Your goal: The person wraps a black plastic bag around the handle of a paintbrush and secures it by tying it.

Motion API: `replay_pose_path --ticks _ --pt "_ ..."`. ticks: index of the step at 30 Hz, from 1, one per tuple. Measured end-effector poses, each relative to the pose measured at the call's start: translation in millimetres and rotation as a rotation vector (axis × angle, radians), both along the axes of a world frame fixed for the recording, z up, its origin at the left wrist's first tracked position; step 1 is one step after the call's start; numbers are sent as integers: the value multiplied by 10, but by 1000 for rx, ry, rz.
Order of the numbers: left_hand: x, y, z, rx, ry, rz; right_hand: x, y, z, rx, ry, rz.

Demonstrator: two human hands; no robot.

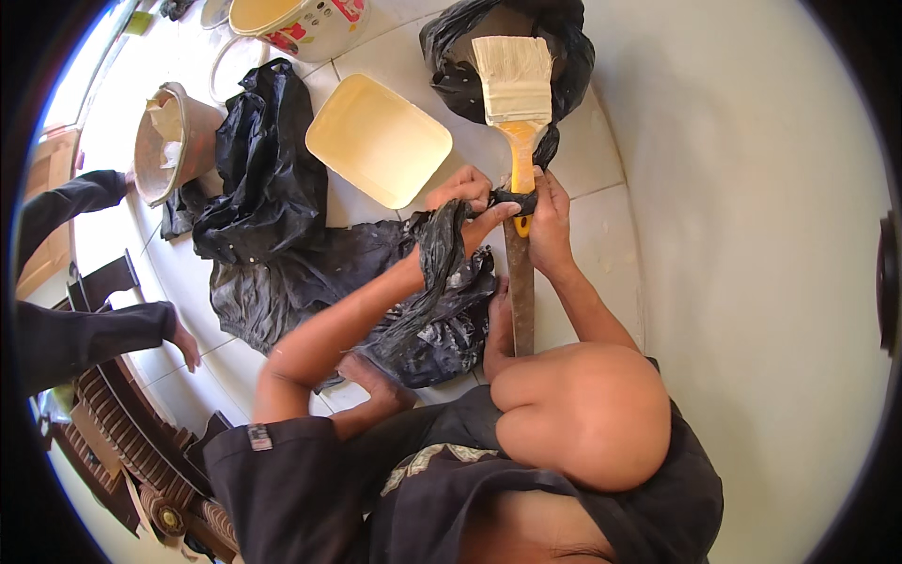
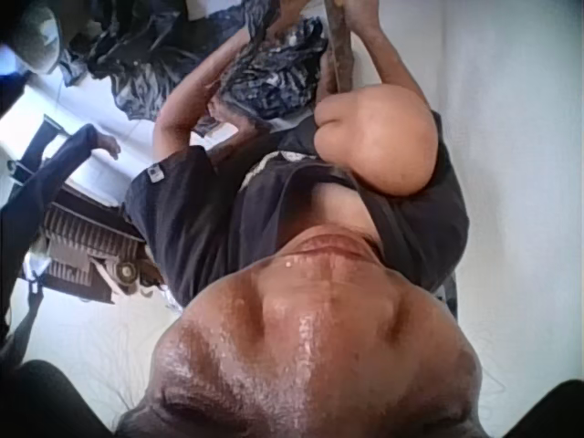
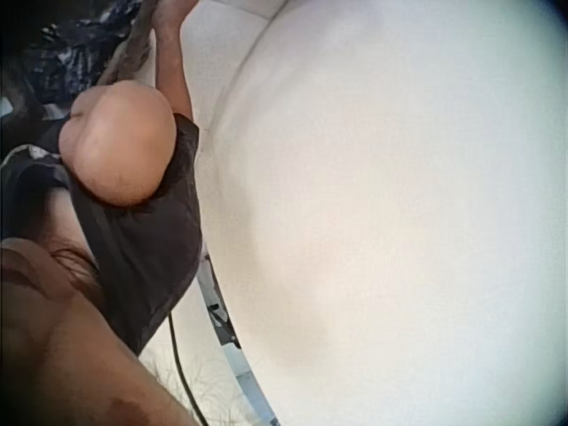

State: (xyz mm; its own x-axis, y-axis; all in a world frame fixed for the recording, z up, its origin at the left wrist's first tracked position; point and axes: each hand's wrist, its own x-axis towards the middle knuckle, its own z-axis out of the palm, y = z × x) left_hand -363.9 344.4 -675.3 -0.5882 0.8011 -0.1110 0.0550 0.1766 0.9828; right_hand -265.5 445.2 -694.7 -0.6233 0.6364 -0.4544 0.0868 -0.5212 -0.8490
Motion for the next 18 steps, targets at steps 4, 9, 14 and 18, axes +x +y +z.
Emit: replay_pose_path --ticks 4,9,14,18 --pt "-148 60 276 -184 184 -127 -55 43 15 71 -26 12" --pt "-321 -27 702 -271 194 -186 -207 -126 217 169 -24 -51" --pt "-194 -286 837 -242 503 -208 -177 -371 322 408 -52 -137" --pt "-92 -316 745 -168 158 24 -197 -413 502 501 -45 -159"
